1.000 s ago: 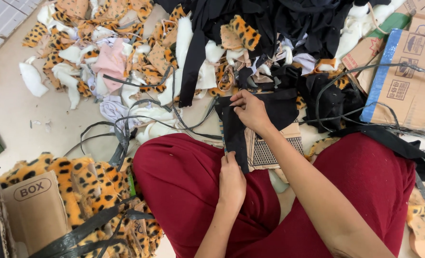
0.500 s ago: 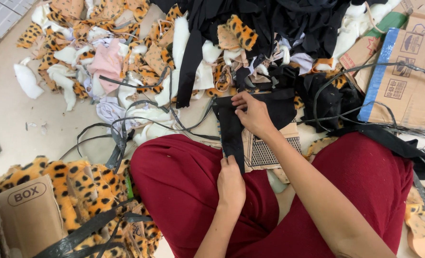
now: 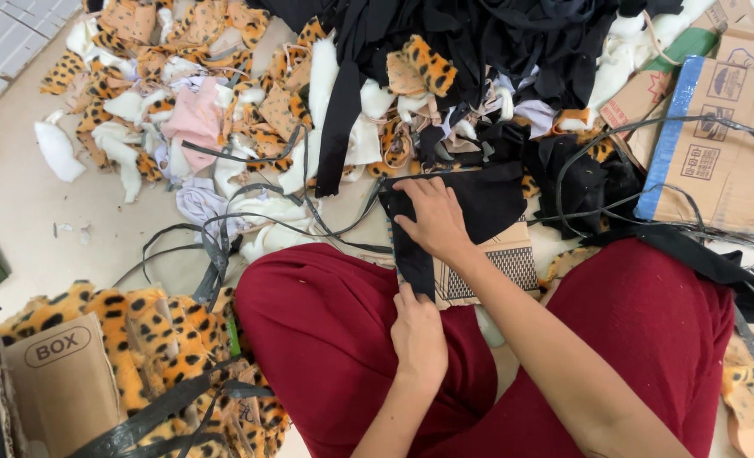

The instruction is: The person sits on the floor and wraps a small cardboard box with black fabric, securing it with a black strap. They then pick up another box and wrap it with black fabric as well.

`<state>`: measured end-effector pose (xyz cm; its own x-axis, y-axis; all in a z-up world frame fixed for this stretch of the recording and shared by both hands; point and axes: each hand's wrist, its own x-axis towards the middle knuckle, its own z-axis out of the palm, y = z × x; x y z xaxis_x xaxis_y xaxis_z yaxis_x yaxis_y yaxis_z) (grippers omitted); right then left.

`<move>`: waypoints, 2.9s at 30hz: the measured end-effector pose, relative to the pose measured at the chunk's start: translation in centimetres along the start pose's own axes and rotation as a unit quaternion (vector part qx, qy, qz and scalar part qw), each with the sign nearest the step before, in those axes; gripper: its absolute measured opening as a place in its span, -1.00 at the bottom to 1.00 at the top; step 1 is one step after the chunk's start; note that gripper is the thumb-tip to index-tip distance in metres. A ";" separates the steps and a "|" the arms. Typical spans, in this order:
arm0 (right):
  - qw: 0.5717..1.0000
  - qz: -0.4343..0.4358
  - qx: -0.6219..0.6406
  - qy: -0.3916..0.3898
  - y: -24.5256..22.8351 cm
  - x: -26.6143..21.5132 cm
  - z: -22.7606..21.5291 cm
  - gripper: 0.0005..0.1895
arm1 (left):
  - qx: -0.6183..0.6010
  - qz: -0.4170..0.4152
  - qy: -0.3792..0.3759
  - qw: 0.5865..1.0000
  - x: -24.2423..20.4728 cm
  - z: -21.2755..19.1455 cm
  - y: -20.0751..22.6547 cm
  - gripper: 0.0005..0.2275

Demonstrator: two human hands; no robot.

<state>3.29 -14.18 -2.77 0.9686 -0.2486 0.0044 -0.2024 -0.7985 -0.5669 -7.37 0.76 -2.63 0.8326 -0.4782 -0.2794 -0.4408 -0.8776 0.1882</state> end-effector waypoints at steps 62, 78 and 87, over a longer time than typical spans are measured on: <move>0.971 -0.053 0.135 0.192 3.3 20.8 -13.6 -0.75 | -0.851 -0.113 0.017 0.513 22.4 -8.5 -3.7 -0.71; 0.787 0.119 0.563 0.224 3.1 18.3 -19.1 -0.86 | -0.870 -0.109 0.004 0.481 22.4 -8.9 -3.9 -0.70; 0.712 0.083 0.672 0.187 -0.8 15.8 -23.2 -0.74 | -0.885 -0.100 -0.008 0.455 22.5 -8.5 -3.9 -0.71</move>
<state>15.43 -30.24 16.89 0.7909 -0.6070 -0.0776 0.2541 0.4410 -0.8608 15.89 -6.29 -1.61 0.7880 -0.4073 -0.4617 0.6152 0.4905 0.6172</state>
